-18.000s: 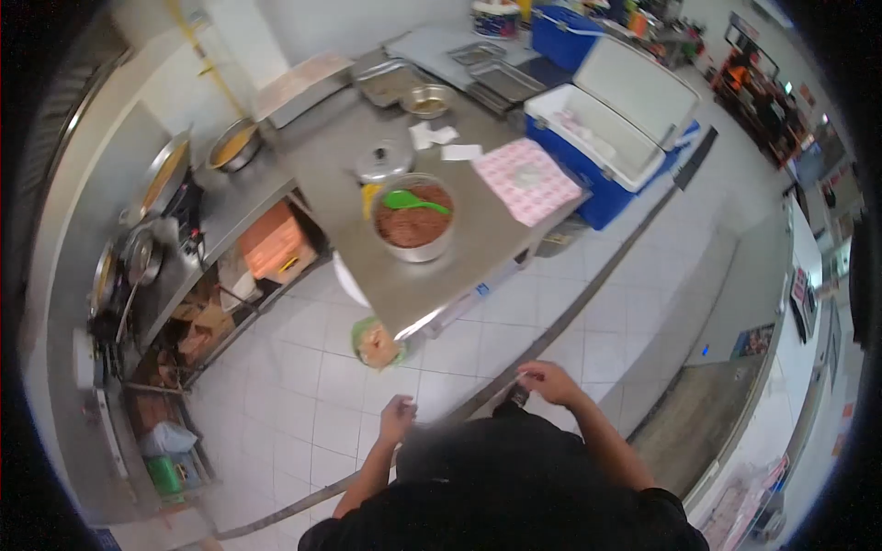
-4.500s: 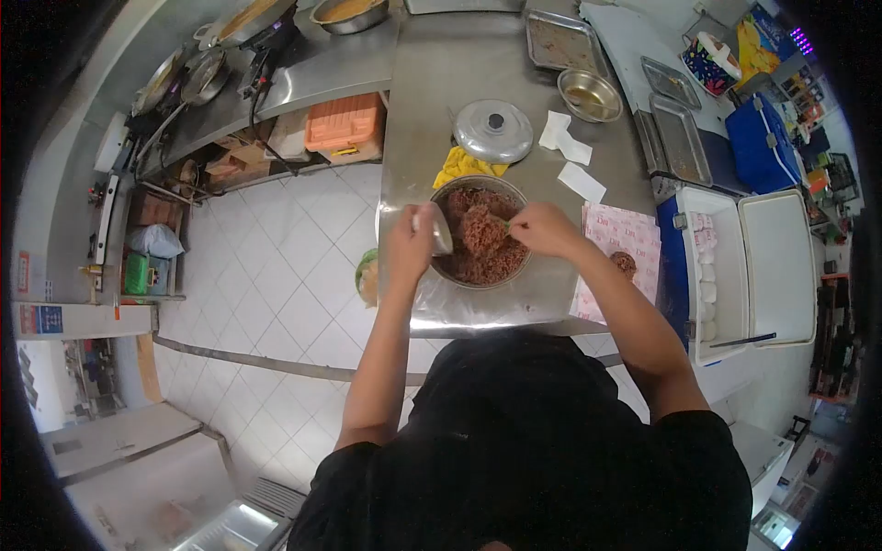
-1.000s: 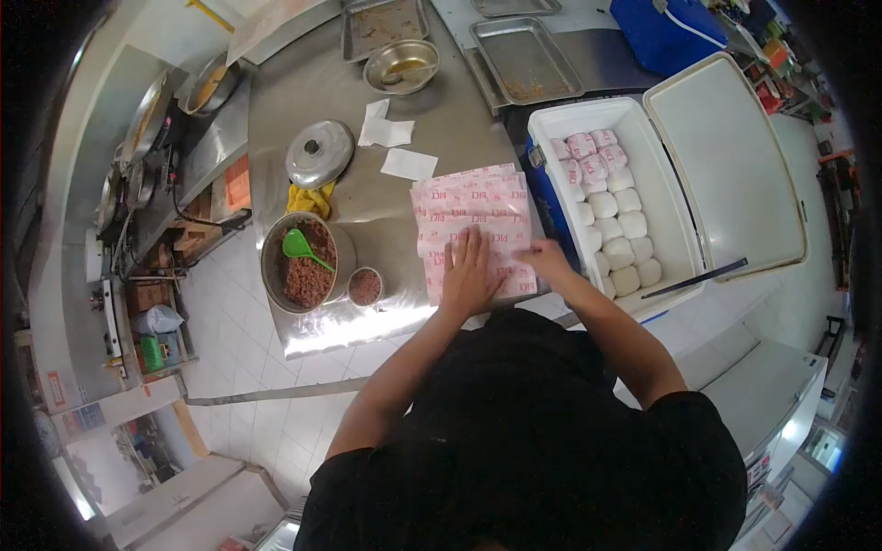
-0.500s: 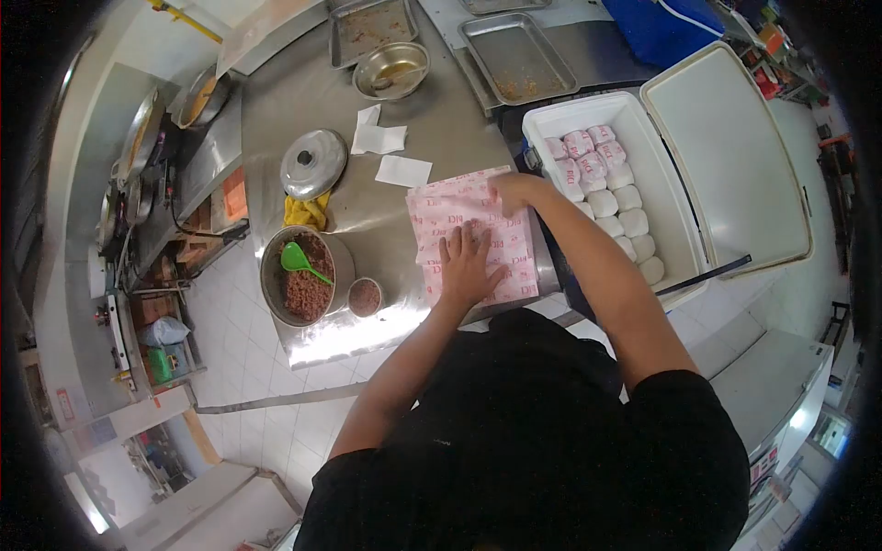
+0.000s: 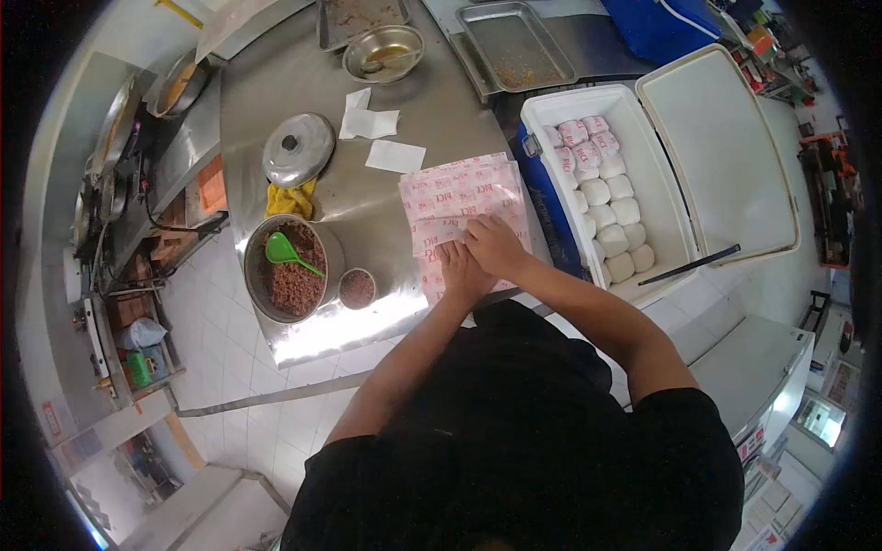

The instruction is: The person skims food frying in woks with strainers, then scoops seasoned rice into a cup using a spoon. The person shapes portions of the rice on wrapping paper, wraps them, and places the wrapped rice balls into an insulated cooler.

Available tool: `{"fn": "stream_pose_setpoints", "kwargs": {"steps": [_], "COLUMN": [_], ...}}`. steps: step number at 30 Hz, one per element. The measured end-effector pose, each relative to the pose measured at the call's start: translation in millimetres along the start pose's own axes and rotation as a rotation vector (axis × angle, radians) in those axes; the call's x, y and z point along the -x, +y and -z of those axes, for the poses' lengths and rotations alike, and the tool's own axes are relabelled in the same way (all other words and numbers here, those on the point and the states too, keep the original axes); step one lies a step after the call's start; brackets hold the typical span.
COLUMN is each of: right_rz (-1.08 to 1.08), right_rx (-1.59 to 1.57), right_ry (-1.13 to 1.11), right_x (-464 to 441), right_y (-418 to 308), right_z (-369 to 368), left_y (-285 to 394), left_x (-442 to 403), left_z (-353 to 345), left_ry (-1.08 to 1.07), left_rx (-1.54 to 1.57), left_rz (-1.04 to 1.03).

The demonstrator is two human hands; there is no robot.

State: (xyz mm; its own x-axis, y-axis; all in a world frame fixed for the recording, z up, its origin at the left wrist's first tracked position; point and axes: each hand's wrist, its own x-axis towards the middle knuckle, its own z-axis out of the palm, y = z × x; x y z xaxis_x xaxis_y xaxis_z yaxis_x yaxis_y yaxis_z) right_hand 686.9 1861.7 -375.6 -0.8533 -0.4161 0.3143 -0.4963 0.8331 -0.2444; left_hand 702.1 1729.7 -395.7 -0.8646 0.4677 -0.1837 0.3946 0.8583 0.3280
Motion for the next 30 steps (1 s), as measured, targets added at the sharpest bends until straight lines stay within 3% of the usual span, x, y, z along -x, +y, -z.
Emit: {"fn": "stream_pose_setpoints", "kwargs": {"steps": [5, 8, 11, 15, 18, 21, 23, 24, 25, 27, 30], "right_rz": [-0.225, -0.295, -0.338, -0.437, -0.395, -0.396, -0.643, -0.664, -0.684, -0.523, -0.633], "right_rx": [-0.023, 0.007, -0.013, -0.152, -0.061, -0.042, -0.127, -0.128, -0.129, -0.051, -0.111], "right_ry": [-0.015, -0.003, 0.091, 0.233, 0.013, -0.139, -0.316, -0.309, -0.303, -0.087, 0.031], "right_x": [5.4, 16.9, 40.1, 69.3, 68.7, 42.4, 7.4, 3.9, 0.4, 5.3, 22.8], "right_y": [-22.1, -35.3, -50.0, -26.2, -11.2, 12.7, 22.5, 23.5, 24.4, 30.3, 13.7], "right_z": [16.7, 22.4, 15.5, -25.5, -11.4, -8.9, -1.4, 0.9, 3.5, -1.0, -27.4], "left_y": [-14.1, -55.5, -70.8, -105.1, -114.4, -110.6, -86.0, -76.8, -79.7, -92.1, -81.4], "left_x": [25.8, 46.0, 31.0, 19.9, 3.4, -21.5, -44.7, -52.6, -59.1, -70.5, -51.6], "left_z": [47.2, 44.4, 49.9, 21.2, 24.7, 33.5, 53.7, 60.0, 55.6, 42.1, 29.0], "left_ry": [0.084, 0.371, 0.453, 0.389, 0.226, 0.022, 0.099, 0.139, 0.166, 0.220, 0.193], "left_rx": [-0.057, 0.135, 0.066, 0.121, 0.128, 0.059, 0.131, 0.169, 0.114, -0.003, 0.167], "left_rz": [-0.228, -0.528, -0.495, -0.495, -0.510, -0.309, -0.192, -0.131, -0.200, -0.341, -0.166]}}
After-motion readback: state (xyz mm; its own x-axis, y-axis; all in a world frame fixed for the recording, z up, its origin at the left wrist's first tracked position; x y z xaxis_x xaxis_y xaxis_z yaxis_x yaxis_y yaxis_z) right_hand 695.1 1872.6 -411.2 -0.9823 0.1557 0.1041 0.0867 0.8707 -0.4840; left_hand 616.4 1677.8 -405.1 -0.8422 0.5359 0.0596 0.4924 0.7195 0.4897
